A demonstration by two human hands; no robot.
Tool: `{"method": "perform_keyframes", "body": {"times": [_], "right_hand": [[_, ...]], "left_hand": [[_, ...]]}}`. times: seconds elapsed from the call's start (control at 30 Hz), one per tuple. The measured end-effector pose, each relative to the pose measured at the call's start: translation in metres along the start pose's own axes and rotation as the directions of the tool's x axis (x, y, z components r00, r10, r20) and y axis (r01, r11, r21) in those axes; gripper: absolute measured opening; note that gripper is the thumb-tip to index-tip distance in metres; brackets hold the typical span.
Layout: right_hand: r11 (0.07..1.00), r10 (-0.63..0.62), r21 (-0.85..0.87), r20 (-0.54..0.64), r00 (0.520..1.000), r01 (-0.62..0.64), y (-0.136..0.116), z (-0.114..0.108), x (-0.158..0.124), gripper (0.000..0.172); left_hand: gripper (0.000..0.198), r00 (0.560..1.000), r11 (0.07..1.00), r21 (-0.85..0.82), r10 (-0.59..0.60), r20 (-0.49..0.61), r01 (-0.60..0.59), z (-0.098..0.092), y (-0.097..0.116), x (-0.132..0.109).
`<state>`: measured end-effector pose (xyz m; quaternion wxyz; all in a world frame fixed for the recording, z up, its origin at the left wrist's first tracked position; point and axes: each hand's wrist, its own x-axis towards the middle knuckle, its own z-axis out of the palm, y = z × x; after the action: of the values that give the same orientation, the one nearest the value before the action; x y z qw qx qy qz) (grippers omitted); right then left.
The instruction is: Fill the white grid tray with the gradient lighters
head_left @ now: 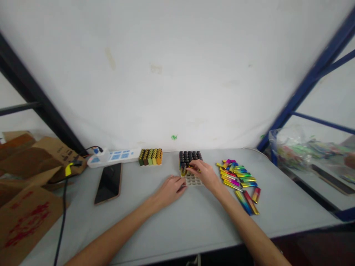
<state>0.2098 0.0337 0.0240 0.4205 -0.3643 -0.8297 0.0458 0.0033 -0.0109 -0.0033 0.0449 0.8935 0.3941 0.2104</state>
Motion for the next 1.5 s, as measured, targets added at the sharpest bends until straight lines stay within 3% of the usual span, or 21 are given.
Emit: {"method": "perform_keyframes", "body": {"times": [0.23, 0.43, 0.67, 1.0, 1.2, 1.3, 1.5], "right_hand": [[0.994, -0.056, 0.101, 0.042, 0.998, 0.051, -0.004, 0.008, -0.005, 0.018], [0.987, 0.017, 0.157, 0.029, 0.999, -0.022, -0.005, 0.006, -0.008, 0.020], [0.998, -0.002, 0.069, 0.137, 0.991, -0.008, 0.003, 0.006, -0.015, 0.017], [0.994, -0.016, 0.107, -0.003, 1.000, 0.017, -0.007, -0.013, -0.008, 0.033], [0.993, 0.035, 0.113, 0.052, 0.998, -0.041, 0.006, -0.027, -0.008, 0.032], [0.982, 0.105, 0.152, 0.052, 0.993, -0.111, 0.006, -0.027, -0.010, 0.034], [0.973, 0.102, 0.202, 0.065, 0.993, -0.113, 0.002, -0.012, -0.013, 0.026]], "left_hand": [[0.009, 0.999, 1.000, 0.018, -0.026, 0.035, 0.025, -0.002, 0.001, 0.002], [0.008, 0.997, 0.999, -0.022, -0.039, 0.059, 0.041, -0.006, 0.004, 0.003], [0.007, 0.999, 0.998, -0.047, -0.028, 0.033, 0.030, -0.005, 0.002, 0.004], [0.010, 0.999, 0.998, -0.062, -0.023, 0.034, 0.026, -0.002, -0.003, 0.004], [0.009, 0.999, 0.996, -0.088, -0.015, 0.033, 0.018, -0.003, -0.003, 0.003], [0.010, 0.999, 0.996, -0.087, -0.017, 0.037, 0.020, -0.004, -0.004, 0.003], [0.011, 0.999, 0.996, -0.090, -0.010, 0.031, 0.013, -0.002, -0.006, 0.003]]}}
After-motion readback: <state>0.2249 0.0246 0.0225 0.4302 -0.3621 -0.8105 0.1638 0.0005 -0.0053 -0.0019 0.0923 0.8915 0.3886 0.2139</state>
